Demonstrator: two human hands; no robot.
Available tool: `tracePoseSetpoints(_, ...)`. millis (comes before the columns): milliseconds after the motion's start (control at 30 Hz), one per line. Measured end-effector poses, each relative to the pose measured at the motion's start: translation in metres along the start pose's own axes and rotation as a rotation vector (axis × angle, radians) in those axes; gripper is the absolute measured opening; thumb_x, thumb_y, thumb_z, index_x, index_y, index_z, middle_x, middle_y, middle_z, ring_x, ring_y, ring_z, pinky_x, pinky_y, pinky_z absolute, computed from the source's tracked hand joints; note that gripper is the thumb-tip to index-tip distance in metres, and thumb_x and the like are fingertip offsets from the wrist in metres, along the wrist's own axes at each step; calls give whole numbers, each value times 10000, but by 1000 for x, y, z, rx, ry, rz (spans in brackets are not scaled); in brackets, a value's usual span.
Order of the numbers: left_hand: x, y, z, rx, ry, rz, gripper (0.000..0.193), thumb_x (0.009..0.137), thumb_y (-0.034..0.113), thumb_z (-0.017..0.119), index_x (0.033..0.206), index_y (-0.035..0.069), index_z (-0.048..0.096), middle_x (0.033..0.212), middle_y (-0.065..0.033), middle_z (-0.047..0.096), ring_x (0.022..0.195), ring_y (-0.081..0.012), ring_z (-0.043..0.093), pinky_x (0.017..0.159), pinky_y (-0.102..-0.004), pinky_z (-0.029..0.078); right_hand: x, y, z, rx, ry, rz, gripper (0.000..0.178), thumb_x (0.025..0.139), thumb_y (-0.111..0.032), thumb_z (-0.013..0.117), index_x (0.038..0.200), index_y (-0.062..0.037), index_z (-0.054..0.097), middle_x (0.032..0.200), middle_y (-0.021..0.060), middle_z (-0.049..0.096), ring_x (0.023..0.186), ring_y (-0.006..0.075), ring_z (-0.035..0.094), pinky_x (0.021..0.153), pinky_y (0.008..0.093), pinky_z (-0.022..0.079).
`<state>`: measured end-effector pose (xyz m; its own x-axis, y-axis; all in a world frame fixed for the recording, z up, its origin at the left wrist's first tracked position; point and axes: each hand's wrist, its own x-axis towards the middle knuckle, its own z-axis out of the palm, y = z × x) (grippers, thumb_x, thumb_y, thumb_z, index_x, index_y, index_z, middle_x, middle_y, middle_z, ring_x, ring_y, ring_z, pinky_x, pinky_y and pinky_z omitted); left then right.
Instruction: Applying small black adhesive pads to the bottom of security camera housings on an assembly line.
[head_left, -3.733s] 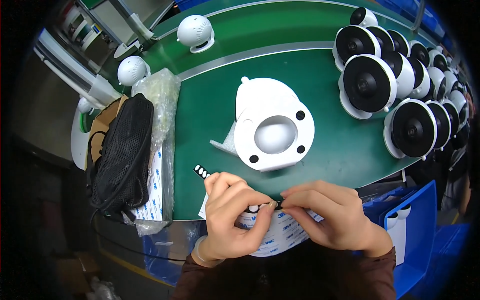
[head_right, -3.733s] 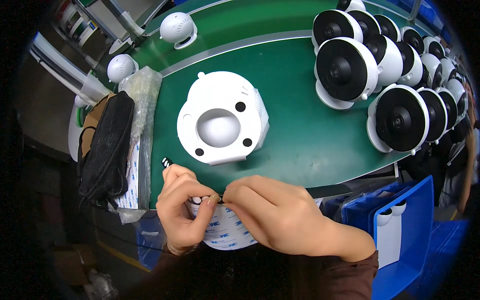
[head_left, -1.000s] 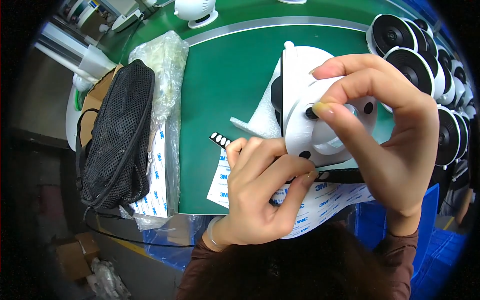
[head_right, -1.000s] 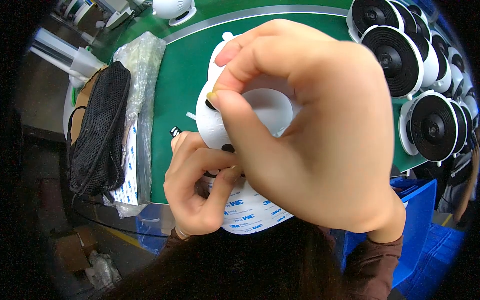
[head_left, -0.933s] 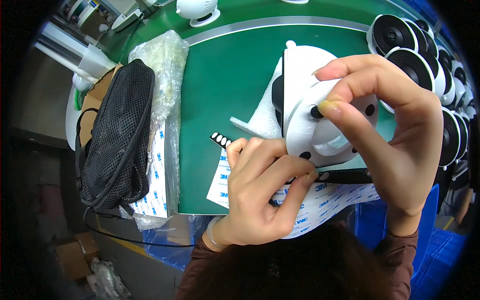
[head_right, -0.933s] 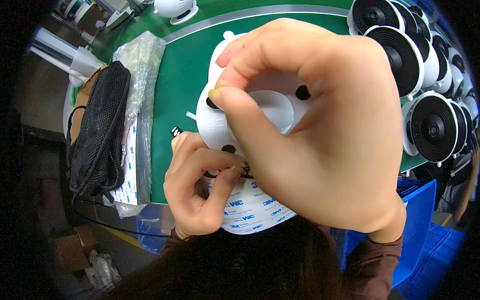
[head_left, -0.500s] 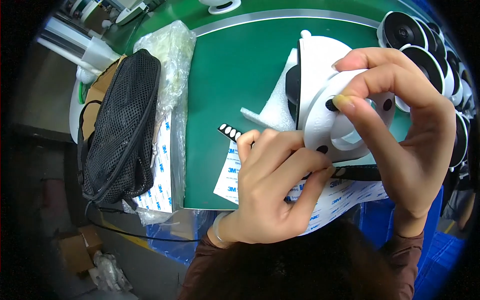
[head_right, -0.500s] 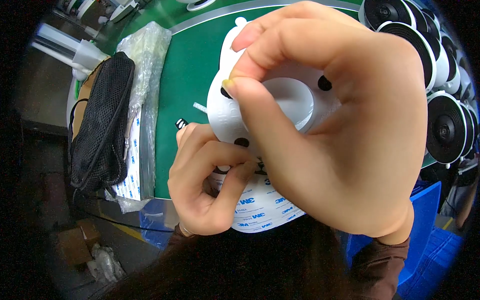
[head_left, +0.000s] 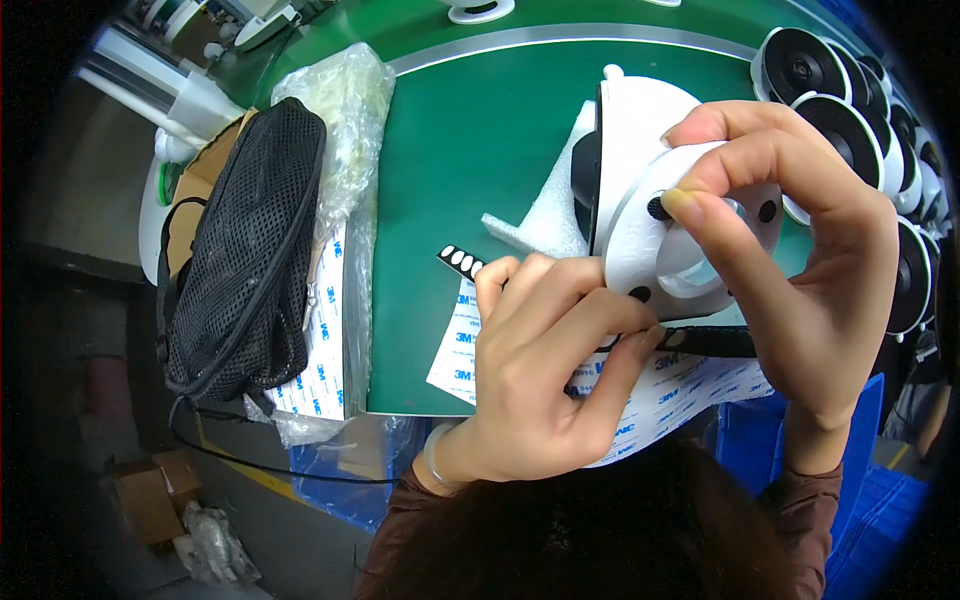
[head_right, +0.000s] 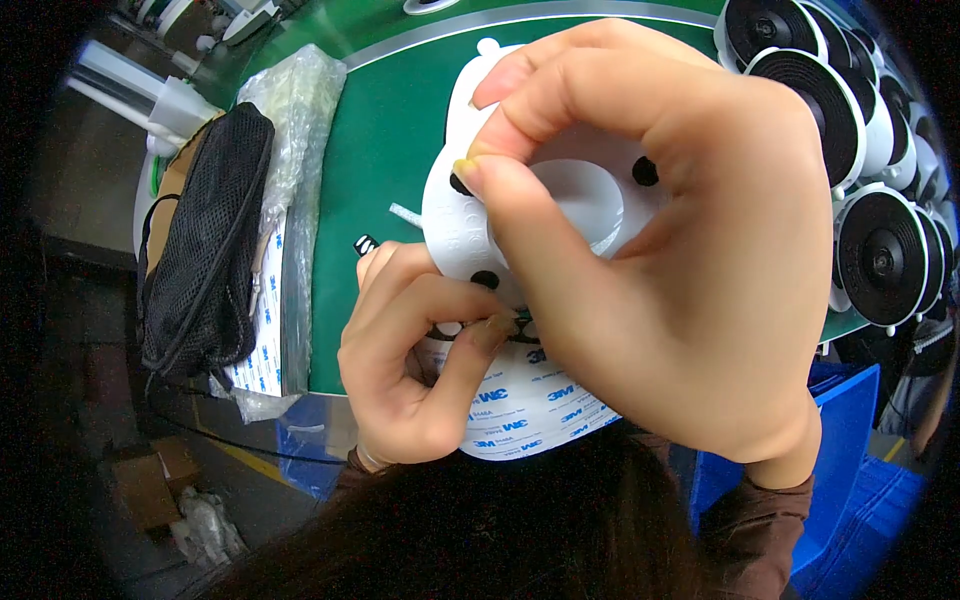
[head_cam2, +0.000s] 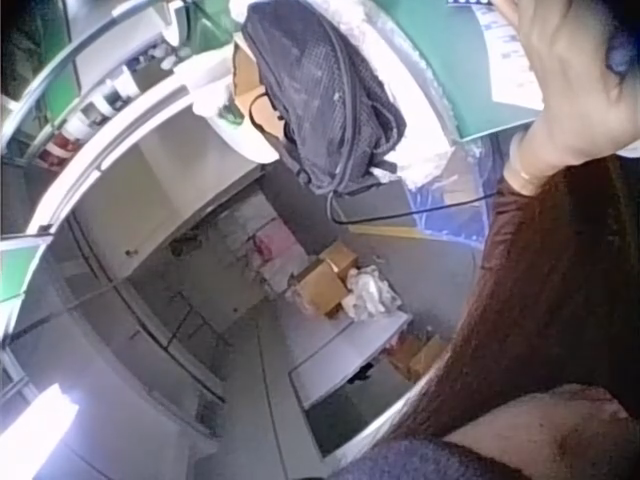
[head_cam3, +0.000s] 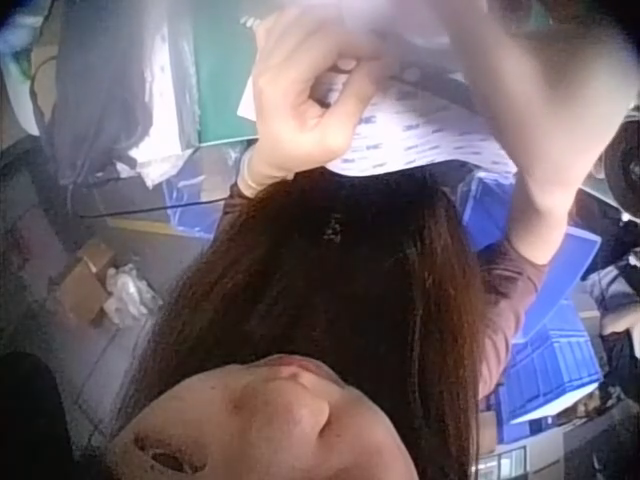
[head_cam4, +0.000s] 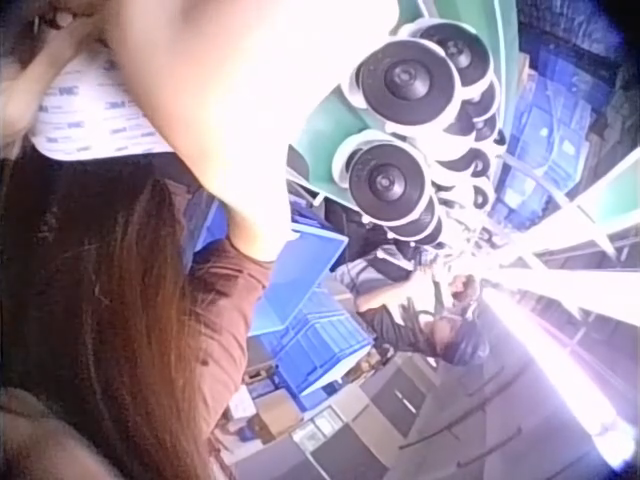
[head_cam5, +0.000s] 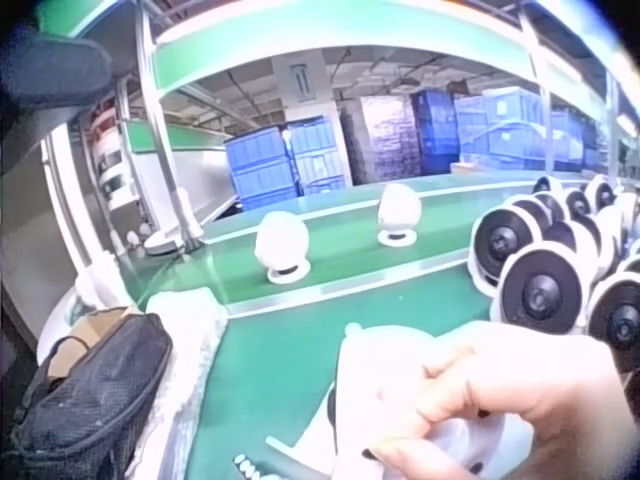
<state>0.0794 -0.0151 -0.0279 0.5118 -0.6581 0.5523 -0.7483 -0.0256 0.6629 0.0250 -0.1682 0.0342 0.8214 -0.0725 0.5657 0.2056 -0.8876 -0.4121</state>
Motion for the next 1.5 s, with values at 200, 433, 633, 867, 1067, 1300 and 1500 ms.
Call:
tracePoseSetpoints(200,1,-4,1,-8,24,6,155,608,7,648,740,68,598,738,-32,497,649,-190,455,662,-309,266,-3,-5,9,-55,78,-20,71,690,21,652,706,18,583,901,130,610,815,149,579,713,234,434)
tracePoseSetpoints(433,2,0,-6,0,8,14,133,598,-39,598,710,32,587,686,-63,525,632,-198,433,633,-300,295,3,13,-3,349,158,92,281,712,3,650,982,0,572,916,73,599,749,91,595,599,192,466)
tracePoseSetpoints(633,-1,-10,-14,-18,50,-110,115,624,20,651,725,58,612,1058,-133,580,645,-184,459,695,-294,344,74,29,-24,165,-522,234,196,749,-157,661,780,36,647,574,88,594,495,106,549,460,216,406)
tracePoseSetpoints(867,-19,-12,-37,-54,95,-199,67,648,-21,602,714,-12,593,1050,-197,575,592,-128,430,587,-235,387,214,54,22,410,-305,238,180,739,-193,619,721,-17,652,611,53,574,621,105,511,548,253,394)
tracePoseSetpoints(1067,-13,-10,-43,-78,103,-158,69,648,5,628,696,44,596,906,-113,627,561,-163,460,530,-262,382,250,110,173,-401,186,-451,100,680,-201,656,727,-113,648,844,61,584,670,246,601,608,376,476)
tracePoseSetpoints(1300,-16,-12,-54,-101,106,-89,116,639,-17,634,723,50,591,964,-131,620,558,-190,461,541,-283,388,227,182,191,-484,-187,-295,210,704,-23,520,858,-103,640,905,106,610,735,280,630,662,381,520)
tracePoseSetpoints(1500,-11,-13,-50,-55,18,-92,117,643,-13,627,734,47,585,943,-141,624,558,-192,457,537,-292,377,199,203,158,-437,-416,34,359,708,-68,538,1023,-194,654,1017,114,620,846,256,618,784,358,486)
